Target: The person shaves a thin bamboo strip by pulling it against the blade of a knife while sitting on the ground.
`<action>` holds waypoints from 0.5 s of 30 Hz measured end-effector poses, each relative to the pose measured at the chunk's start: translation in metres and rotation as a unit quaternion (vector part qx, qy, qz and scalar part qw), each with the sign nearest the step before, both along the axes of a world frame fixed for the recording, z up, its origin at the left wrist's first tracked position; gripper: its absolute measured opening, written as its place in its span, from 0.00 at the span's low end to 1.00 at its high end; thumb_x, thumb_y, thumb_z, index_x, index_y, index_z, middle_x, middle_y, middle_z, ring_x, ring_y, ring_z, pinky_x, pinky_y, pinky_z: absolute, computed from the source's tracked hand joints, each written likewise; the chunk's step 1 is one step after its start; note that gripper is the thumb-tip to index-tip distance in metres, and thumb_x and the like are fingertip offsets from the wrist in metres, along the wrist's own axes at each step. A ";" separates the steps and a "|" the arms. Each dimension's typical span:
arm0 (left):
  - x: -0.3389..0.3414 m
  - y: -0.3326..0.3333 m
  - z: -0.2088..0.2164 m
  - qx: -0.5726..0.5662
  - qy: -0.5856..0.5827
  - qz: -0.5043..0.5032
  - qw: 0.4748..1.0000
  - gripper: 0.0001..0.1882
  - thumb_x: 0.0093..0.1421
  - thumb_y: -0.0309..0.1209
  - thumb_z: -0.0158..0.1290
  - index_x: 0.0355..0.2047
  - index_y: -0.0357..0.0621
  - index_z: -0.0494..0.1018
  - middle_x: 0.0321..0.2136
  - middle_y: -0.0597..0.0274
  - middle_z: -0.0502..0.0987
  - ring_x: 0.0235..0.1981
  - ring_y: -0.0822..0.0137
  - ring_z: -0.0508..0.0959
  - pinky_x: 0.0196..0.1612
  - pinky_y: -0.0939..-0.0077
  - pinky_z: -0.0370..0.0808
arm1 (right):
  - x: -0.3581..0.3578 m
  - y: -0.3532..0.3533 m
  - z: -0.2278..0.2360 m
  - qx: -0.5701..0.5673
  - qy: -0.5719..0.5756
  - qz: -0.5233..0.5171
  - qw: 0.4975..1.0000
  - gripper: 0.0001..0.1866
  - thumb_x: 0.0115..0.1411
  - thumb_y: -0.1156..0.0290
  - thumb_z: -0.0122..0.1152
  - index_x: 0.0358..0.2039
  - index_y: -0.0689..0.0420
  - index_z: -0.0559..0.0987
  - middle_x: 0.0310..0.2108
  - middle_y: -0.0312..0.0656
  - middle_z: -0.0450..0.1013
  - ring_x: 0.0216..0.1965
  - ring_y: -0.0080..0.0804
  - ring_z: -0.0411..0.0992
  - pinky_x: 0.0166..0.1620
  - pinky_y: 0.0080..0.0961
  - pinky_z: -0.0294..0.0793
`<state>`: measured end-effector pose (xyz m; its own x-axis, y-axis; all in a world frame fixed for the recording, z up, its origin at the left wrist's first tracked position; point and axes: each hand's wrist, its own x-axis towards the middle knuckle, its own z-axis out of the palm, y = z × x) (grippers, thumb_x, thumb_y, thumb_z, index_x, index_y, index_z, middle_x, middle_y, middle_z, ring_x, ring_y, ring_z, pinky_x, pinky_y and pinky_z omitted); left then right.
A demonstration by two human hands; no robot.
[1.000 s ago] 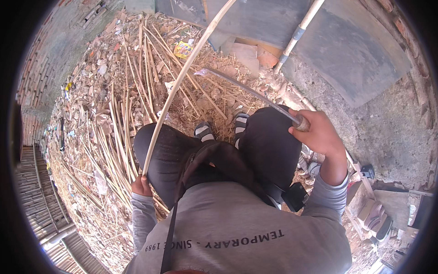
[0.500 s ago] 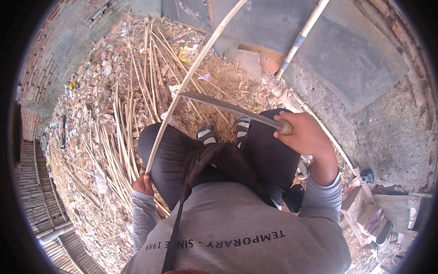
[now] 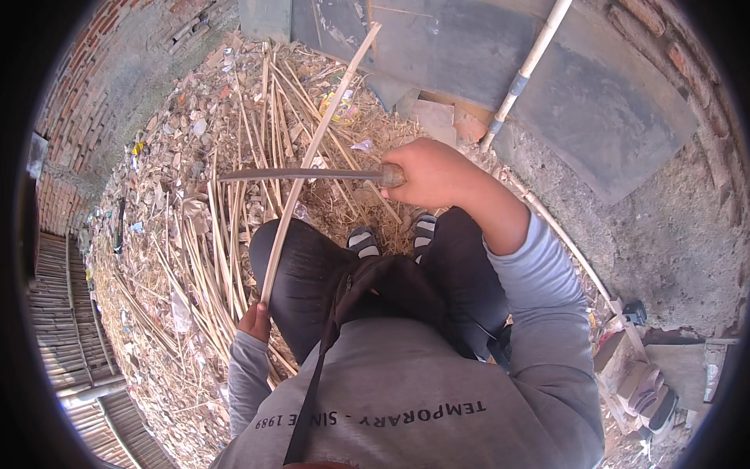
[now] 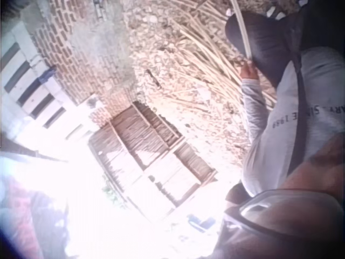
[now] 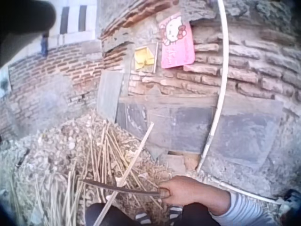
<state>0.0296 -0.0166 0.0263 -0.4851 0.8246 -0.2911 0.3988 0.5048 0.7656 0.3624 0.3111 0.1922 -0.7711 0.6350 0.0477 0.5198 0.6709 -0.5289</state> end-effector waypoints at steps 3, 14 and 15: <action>0.011 0.007 0.016 0.021 0.140 -0.031 0.989 0.23 0.69 0.45 0.43 0.26 0.37 0.69 0.15 0.49 0.69 0.16 0.54 0.69 0.23 0.62 0.66 | -0.036 0.011 -0.019 0.017 -0.085 0.036 0.996 0.16 0.50 0.59 0.68 0.31 0.58 0.77 0.23 0.51 0.73 0.30 0.52 0.74 0.33 0.44 0.71; 0.041 0.018 0.031 0.035 0.318 0.020 0.947 0.16 0.68 0.38 0.43 0.27 0.41 0.68 0.20 0.42 0.73 0.22 0.38 0.73 0.24 0.48 0.67 | -0.077 0.016 -0.091 0.010 -0.120 0.025 0.992 0.15 0.48 0.60 0.66 0.36 0.49 0.80 0.31 0.46 0.77 0.37 0.49 0.77 0.39 0.47 0.75; 0.041 0.018 0.032 0.043 0.323 0.018 0.945 0.16 0.68 0.38 0.43 0.28 0.40 0.68 0.21 0.41 0.73 0.22 0.38 0.73 0.24 0.48 0.68 | -0.077 0.015 -0.088 0.018 -0.138 0.023 0.990 0.14 0.48 0.60 0.66 0.36 0.48 0.80 0.30 0.45 0.77 0.37 0.49 0.77 0.38 0.47 0.75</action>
